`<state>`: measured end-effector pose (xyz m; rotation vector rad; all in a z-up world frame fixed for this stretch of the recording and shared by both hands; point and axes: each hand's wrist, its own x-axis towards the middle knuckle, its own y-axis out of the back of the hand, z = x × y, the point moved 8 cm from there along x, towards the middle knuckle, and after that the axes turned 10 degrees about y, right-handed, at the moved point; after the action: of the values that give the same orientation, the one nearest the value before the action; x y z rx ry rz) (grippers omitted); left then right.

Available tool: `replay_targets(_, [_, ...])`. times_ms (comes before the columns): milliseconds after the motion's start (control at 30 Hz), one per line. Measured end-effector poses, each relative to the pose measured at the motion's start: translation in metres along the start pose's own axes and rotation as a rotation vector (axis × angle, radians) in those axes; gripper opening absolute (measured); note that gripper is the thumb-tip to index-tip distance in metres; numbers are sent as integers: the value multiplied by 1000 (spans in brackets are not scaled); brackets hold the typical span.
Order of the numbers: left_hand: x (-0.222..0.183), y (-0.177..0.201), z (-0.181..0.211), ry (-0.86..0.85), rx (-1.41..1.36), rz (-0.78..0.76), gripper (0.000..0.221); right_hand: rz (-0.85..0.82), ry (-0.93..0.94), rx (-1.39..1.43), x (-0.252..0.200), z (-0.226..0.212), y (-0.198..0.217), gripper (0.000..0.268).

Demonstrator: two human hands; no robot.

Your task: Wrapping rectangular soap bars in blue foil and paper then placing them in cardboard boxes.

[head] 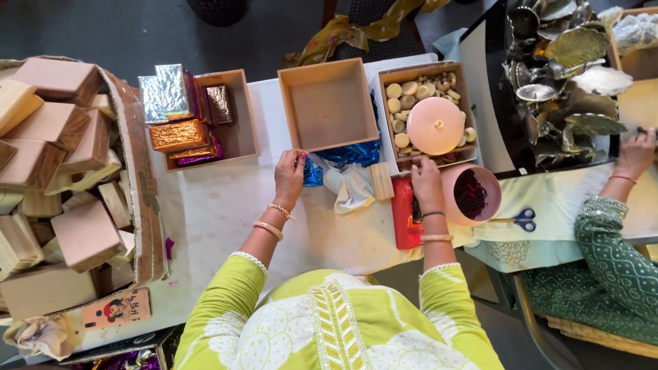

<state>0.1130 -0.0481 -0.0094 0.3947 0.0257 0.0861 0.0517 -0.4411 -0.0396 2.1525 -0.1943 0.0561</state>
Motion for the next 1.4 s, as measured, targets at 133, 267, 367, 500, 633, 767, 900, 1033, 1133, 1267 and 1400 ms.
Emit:
replay_targets(133, [-3, 11, 15, 137, -138, -50, 10, 236, 42, 95, -6, -89, 16, 15])
replay_targets(267, [-1, 10, -3, 289, -368, -110, 14, 74, 71, 571, -8, -148, -50, 13])
replay_targets(367, [-1, 23, -5, 214, -345, -61, 16, -58, 65, 676, -9, -189, -87, 22])
replay_targets(500, [-11, 49, 14, -18, -25, 51, 17, -64, 193, 661, -2, -224, -97, 30])
replay_targets(633, [-23, 47, 15, -137, 86, 24, 21, -43, 238, 591, 8, -230, -102, 23])
replay_targets(767, [-28, 32, 17, -174, 163, -98, 31, -16, 261, 489, 17, -233, -100, 10])
replay_targets(900, [-30, 24, 17, -155, 288, -172, 44, 22, 346, 424, 18, -244, -93, 7])
replay_targets(1033, [-33, 22, 21, -149, 306, -187, 46, 43, 353, 410, 15, -246, -90, 5])
replay_targets(1133, [-35, 22, 20, -131, 322, -195, 47, 47, 335, 410, 12, -243, -92, 5])
replay_targets(1267, [-35, 25, 17, -124, 246, -159, 50, 55, 269, 529, 12, -233, -97, 16])
replay_targets(1400, [-34, 30, 19, -125, 105, -136, 55, -43, 212, 559, 10, -228, -105, 41])
